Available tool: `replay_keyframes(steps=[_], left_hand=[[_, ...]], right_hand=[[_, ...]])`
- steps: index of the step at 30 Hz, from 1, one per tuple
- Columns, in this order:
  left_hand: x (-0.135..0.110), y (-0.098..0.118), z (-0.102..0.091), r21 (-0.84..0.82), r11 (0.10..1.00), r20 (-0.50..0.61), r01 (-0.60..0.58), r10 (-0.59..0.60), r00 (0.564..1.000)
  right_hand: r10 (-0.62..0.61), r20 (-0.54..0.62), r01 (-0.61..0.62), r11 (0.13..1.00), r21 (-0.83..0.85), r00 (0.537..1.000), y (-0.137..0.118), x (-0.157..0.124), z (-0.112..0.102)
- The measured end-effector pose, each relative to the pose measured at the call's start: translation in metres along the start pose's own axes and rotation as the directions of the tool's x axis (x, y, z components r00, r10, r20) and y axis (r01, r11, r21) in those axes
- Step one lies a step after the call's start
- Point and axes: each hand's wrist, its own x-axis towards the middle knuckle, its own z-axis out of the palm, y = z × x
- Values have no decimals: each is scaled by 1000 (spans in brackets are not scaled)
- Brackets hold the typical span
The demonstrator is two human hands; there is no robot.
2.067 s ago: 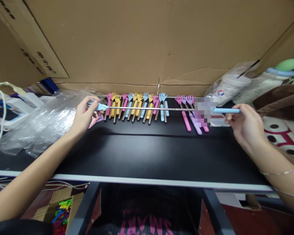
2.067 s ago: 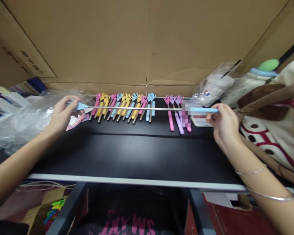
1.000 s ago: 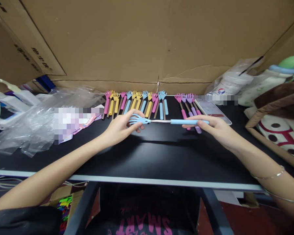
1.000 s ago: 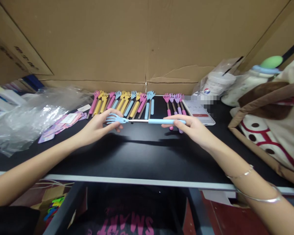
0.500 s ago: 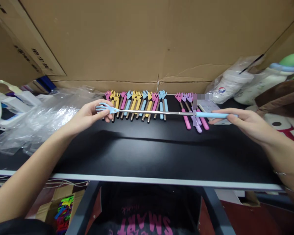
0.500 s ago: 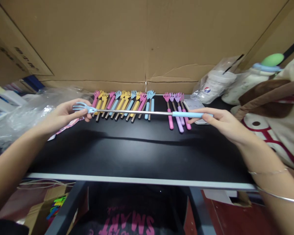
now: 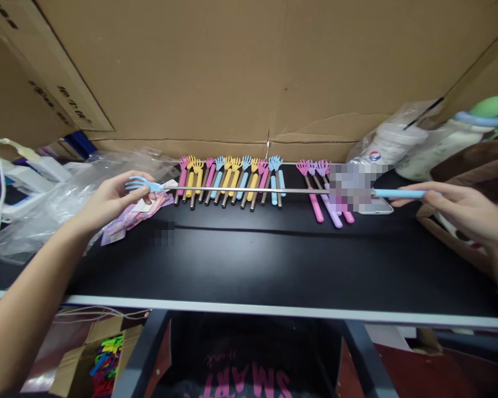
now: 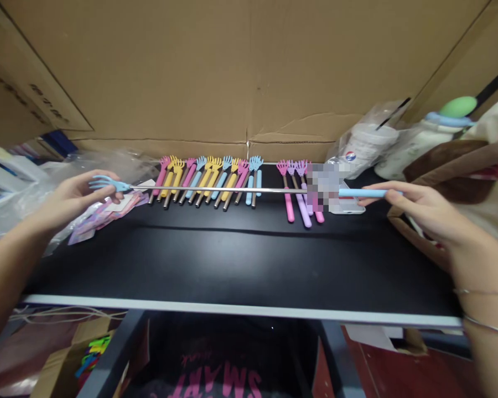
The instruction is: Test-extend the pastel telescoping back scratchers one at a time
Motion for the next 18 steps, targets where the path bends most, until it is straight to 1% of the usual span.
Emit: replay_keyframes(steps=[3,7,10,14,16,18], left_hand=[[1,-6,-1,43,999,33,3,-5,999],[4,-11,0,64,998,6,10,-11,1000],[5,-10,1,35,999,-9,20,-19,1000],[6,-5,7,22,1000,-25,-5,6,1000],[7,2,15,18,999,17,-36,36,999],[8,11,26,11,998,91,-69,68,993]], right_hand=[[30,127,-39,997,70,991,-3,-2,1],[96,85,-113,967,230,992,0,-6,8],[131,119,-162,934,319,984,7,-5,11],[164,120,-195,920,339,979,9,-3,13],[175,147,-214,925,315,974,2,-2,20],[160,220,-221,931,289,962,-9,-3,30]])
